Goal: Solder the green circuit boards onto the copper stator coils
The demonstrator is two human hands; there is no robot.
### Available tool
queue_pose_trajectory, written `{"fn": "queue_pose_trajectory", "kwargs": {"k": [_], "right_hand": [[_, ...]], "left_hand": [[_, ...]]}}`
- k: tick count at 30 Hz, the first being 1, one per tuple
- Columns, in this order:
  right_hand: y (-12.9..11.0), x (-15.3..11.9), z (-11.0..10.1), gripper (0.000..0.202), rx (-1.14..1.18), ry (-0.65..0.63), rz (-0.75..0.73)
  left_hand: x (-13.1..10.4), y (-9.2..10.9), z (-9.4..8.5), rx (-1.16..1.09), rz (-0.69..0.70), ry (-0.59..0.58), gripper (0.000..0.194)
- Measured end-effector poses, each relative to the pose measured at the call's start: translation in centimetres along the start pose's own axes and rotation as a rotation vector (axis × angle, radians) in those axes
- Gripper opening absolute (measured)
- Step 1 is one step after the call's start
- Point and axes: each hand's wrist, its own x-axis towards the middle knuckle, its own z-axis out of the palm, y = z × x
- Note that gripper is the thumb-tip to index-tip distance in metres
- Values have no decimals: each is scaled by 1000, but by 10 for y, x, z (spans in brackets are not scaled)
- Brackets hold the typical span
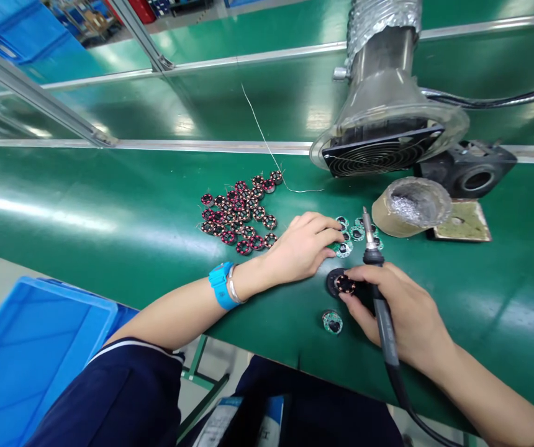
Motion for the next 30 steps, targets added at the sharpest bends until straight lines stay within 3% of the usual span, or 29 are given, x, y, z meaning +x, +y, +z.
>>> {"fn": "queue_pose_trajectory", "kwargs": {"k": [4, 7, 10, 13, 20, 30], "right_hand": [[3, 0, -4, 25, 53, -24, -12], [3, 1, -7, 30, 77, -26, -38], [-1, 4, -8, 39, 87, 96, -43], [-7, 7, -6, 37, 37, 219, -68], [-5, 8, -2, 38, 167, 288, -124], [-4, 5, -5, 38, 210, 292, -277]], "left_hand": [[-4, 3, -5, -107, -20, 148, 13], [-9, 15, -11, -447, -161, 233, 14], [-12, 28, -16, -796, -344, 140, 32], [-14, 37, -19, -956, -449, 82, 37], [-15, 42, -23, -1098, -442, 29, 41], [-12, 44, -31, -1256, -688, -133, 49]]}}
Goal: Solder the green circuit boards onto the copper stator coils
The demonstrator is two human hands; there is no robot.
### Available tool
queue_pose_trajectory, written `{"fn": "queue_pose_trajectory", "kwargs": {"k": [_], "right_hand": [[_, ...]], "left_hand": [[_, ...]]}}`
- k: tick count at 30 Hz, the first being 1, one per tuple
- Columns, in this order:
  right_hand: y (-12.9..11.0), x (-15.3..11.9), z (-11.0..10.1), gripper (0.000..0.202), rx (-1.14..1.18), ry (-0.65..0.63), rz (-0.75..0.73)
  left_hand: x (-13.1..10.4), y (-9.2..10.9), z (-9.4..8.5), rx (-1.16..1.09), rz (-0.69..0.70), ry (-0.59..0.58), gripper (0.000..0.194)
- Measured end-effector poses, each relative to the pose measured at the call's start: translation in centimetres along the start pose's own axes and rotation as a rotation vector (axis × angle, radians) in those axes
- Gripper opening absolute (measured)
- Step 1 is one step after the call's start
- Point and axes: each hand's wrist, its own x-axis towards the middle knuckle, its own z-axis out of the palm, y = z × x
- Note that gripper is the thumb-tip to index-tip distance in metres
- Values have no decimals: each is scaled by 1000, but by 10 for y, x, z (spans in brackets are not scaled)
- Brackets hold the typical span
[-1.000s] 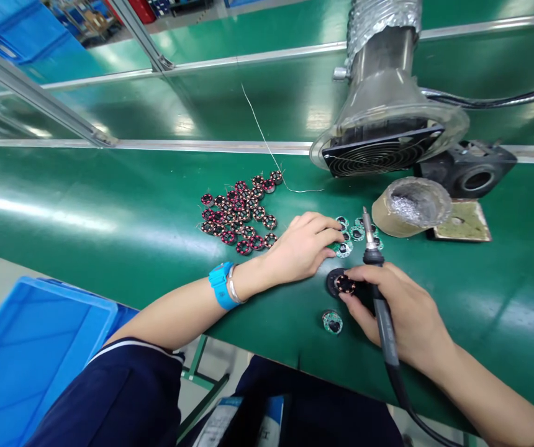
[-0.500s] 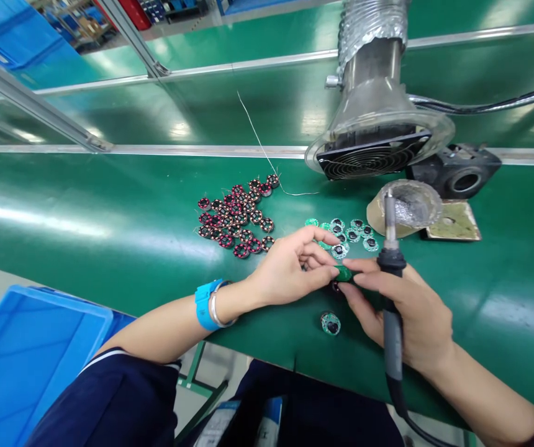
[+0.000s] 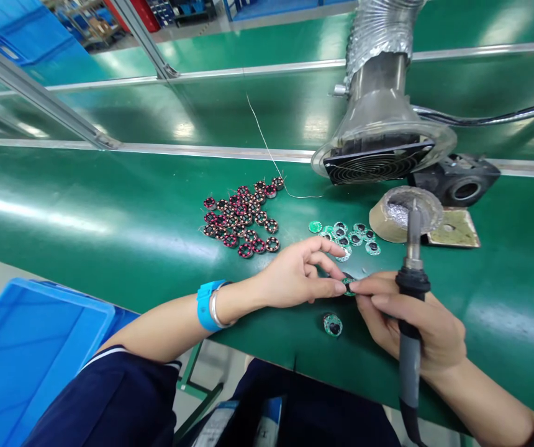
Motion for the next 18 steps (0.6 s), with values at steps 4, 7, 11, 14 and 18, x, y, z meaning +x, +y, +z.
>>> {"fn": "queue_pose_trajectory", "kwargs": {"k": [4, 7, 11, 14, 18], "right_hand": [[0, 2, 3, 42, -35, -5, 59], [-1, 3, 7, 47, -71, 2, 85], [0, 1, 6, 47, -104, -20, 103], [2, -1, 2, 47, -144, -38, 137], [5, -4, -4, 48, -157, -73, 171]], "left_hand": [[0, 2, 2, -25, 9, 65, 45], [0, 1, 5, -13, -10, 77, 45], [3, -4, -2, 59, 51, 49, 38], [8, -7, -14, 335, 255, 9, 42], [13, -13, -19, 695, 481, -133, 59]]}}
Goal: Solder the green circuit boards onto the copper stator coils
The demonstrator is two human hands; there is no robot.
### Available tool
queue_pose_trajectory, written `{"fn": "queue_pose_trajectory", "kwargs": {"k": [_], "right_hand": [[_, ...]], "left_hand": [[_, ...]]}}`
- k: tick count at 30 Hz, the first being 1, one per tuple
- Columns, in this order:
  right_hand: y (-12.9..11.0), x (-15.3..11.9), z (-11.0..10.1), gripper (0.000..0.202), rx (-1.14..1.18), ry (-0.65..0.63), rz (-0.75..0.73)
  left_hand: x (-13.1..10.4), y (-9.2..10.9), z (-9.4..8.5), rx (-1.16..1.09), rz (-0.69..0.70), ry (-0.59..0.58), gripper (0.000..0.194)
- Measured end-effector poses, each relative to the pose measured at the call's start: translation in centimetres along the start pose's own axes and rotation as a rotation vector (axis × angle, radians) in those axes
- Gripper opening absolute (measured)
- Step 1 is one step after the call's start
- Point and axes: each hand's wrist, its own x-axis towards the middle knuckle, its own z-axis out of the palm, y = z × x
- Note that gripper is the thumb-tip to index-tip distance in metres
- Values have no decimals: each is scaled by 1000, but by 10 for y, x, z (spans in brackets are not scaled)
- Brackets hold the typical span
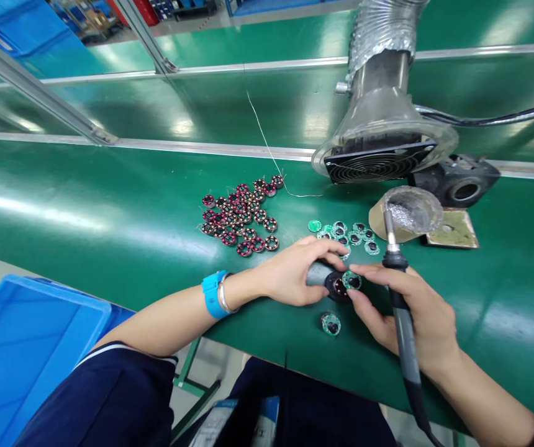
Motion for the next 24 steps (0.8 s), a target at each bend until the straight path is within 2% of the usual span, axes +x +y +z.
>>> {"fn": "queue_pose_trajectory", "kwargs": {"k": [2, 6, 9, 12, 16, 20, 24], "right_hand": [[2, -1, -3, 47, -16, -21, 38], [4, -4, -6, 44, -16, -91, 113], [4, -4, -5, 44, 43, -157, 102], [4, -3, -4, 43, 70, -209, 76], [3, 0, -4, 39, 65, -240, 60], [1, 1, -4, 40, 60, -224, 12], [3, 1, -4, 42, 51, -222, -6]], "left_hand": [[1, 0, 6, 44, 19, -9, 56], [-2, 4, 22, 57, -48, 59, 52], [-5, 3, 27, 66, -63, 103, 54], [-6, 0, 24, 60, -13, 64, 47], [-8, -6, 14, 48, 89, 71, 8], [-10, -10, 13, 49, 158, 99, 14], [-10, -12, 14, 149, 163, 59, 16]]}}
